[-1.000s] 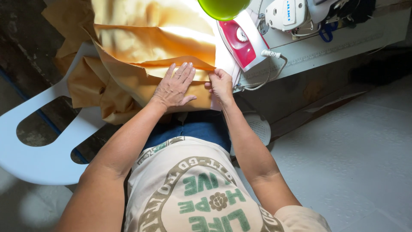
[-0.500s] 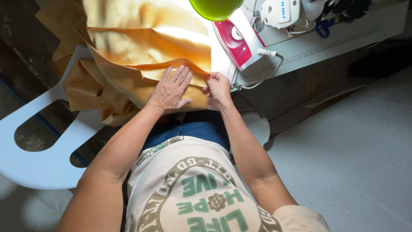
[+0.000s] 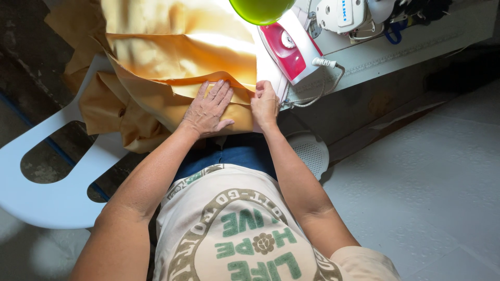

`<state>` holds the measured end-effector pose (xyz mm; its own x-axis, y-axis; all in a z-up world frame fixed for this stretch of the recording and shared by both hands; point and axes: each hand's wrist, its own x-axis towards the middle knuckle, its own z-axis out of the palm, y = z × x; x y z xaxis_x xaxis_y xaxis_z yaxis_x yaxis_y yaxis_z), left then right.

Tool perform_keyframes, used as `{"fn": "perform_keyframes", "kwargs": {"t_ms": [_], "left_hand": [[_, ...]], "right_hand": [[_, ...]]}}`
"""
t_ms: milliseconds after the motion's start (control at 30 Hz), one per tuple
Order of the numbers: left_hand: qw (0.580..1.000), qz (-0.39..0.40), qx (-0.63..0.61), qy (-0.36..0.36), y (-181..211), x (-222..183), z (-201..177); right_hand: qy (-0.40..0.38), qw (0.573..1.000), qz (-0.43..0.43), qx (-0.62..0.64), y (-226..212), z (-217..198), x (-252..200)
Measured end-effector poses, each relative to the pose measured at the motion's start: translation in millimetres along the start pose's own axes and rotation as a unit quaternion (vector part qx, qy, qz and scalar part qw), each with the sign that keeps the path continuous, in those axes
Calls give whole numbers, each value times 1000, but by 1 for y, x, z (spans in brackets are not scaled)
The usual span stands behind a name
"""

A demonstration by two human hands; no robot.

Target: Ironing a large piece of yellow fabric on a work table in a sewing factory.

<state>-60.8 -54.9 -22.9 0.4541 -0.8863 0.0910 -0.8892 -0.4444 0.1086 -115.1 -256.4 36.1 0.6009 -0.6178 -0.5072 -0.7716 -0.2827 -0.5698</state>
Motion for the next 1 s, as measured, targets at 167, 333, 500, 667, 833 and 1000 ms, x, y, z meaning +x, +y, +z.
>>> {"fn": "perform_keyframes", "kwargs": {"t_ms": [167,333,500,667,833,1000], "left_hand": [[1000,0,8,-5,-1,0,-3],[1000,-12,-6,-3,1,2,0],[999,-32,6,-20,5,5,-2],[999,-45,-3,-24,14,10,-8],[997,-69,-34,-20,25,27,-11],[996,-62,-55,-20,26,33,-2]], "right_hand": [[10,995,-72,-66,31,17,15],[5,984,-159,-78,19,5,21],[0,996,-90,-20,12,6,20],[8,996,-86,1,24,15,24],[-12,998,-55,28,18,12,26],[-37,996,-40,73,21,12,30]]}}
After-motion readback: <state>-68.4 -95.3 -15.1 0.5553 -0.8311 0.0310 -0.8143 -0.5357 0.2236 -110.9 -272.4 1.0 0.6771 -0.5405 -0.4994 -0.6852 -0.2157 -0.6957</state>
